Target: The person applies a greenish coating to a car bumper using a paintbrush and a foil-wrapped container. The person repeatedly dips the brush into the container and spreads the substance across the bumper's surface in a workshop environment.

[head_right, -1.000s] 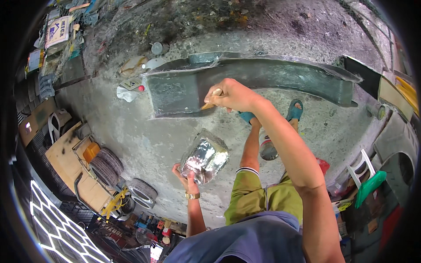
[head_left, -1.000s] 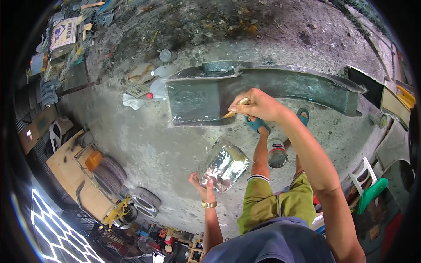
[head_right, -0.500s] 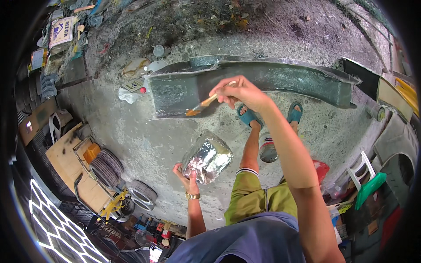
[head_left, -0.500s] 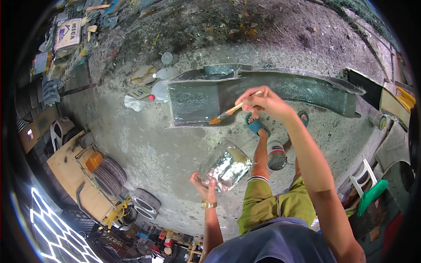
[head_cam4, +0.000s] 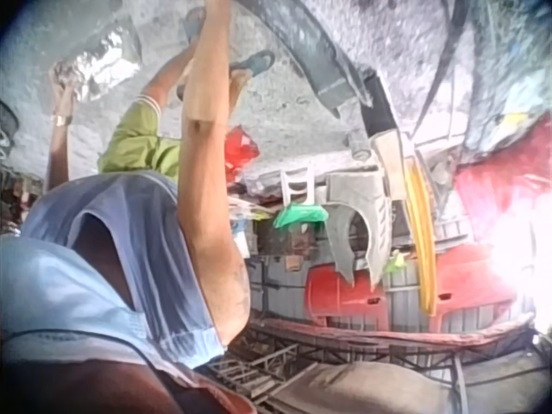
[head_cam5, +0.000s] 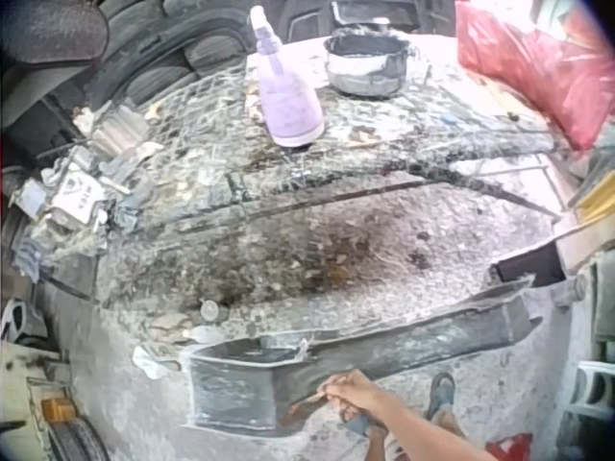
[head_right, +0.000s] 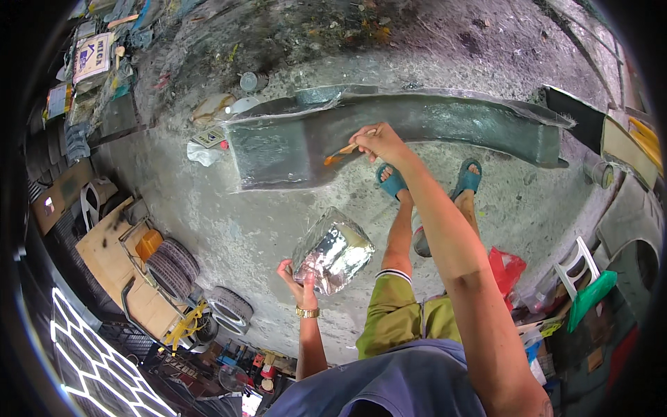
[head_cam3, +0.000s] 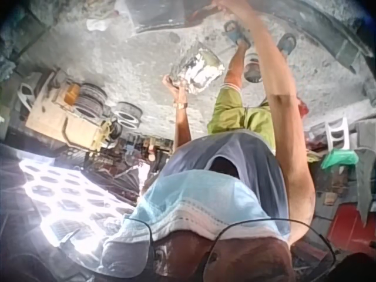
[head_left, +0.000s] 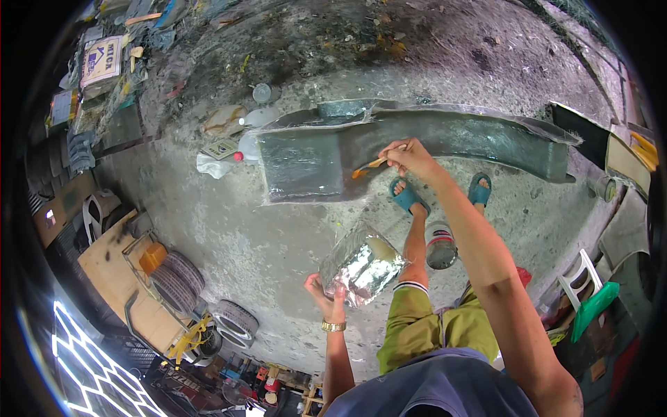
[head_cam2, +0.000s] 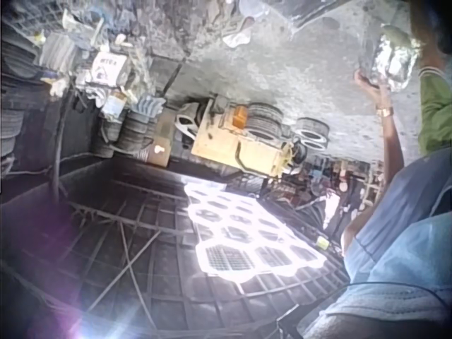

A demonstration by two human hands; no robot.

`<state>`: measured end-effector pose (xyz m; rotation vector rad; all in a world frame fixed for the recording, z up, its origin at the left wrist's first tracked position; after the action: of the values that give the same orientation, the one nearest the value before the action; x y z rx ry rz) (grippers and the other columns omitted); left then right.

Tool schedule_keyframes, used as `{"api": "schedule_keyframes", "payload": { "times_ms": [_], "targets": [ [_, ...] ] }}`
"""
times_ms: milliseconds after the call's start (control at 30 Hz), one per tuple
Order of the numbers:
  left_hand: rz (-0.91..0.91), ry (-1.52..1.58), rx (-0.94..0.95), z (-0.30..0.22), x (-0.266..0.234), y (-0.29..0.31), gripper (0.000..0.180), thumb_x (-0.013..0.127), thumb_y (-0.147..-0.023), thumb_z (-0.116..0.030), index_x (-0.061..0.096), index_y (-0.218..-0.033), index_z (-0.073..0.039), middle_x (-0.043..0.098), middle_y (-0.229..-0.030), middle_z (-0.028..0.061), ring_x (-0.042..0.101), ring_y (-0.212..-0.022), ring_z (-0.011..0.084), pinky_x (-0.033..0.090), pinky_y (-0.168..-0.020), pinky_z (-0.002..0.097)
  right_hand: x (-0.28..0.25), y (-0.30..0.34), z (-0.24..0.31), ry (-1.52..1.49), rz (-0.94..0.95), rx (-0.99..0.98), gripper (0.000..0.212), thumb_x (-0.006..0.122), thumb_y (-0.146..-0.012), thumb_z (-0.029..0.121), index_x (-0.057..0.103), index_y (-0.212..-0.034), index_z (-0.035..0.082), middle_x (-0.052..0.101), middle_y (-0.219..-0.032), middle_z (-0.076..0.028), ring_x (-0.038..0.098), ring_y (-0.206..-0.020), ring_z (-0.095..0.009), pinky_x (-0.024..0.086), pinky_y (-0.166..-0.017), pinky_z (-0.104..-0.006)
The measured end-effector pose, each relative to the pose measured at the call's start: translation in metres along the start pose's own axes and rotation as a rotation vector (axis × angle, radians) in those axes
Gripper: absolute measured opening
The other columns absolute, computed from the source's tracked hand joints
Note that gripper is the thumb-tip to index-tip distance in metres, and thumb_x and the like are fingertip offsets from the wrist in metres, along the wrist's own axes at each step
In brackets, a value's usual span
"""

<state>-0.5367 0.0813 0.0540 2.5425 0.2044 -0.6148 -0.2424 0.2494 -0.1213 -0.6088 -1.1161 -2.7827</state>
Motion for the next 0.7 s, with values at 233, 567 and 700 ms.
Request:
{"api": "schedule_keyframes", "payload": {
  "times_ms": [233,567,700],
  "targets": [
    [0.018,-0.034,0.056,0.009,0.004,0.001,0.072,0.069,-0.077,-0.037,0.031,-0.127,-0.002,0.035,-0.122,0.0131,0.035,-0.117,0.0265,0.028,-0.102,0.0399,0.008,0.019,0.024,0.415,-0.130,-0.103,0.018,0.059,-0.083,0.013,0.069,-0.089,-0.001,0.066,-0.077,-0.013,0.061,-0.062,-0.019,0.050,-0.062,-0.0335],
    [0.012,0.066,0.005,0.020,0.005,0.007,0.076,0.074,-0.075,-0.038,0.029,-0.127,-0.004,0.033,-0.121,0.0119,0.033,-0.116,0.0242,0.025,-0.102,0.0379,0.016,0.063,0.073,0.015,0.128,-0.042,0.019,0.060,-0.083,0.014,0.070,-0.088,-0.001,0.058,-0.066,-0.003,0.052,-0.052,-0.008,0.042,-0.046,-0.0215],
    [0.062,0.101,-0.030,0.025,0.008,0.002,0.077,0.074,-0.075,-0.036,0.028,-0.128,-0.005,0.034,-0.122,0.0127,0.033,-0.117,0.0245,0.026,-0.102,0.0384,0.023,0.016,0.049,-0.071,0.191,-0.025,0.021,0.059,-0.084,0.014,0.069,-0.093,-0.002,0.061,-0.069,-0.004,0.054,-0.050,-0.008,0.043,-0.045,-0.0212]
  ]
}}
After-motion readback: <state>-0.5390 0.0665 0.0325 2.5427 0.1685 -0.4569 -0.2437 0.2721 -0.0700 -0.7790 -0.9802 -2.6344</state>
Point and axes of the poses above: each hand's wrist, its own y-axis away from the middle knuckle, its own x-axis out of the palm, z = x × y, the point moved 7 cm from there along -y, towards the middle knuckle
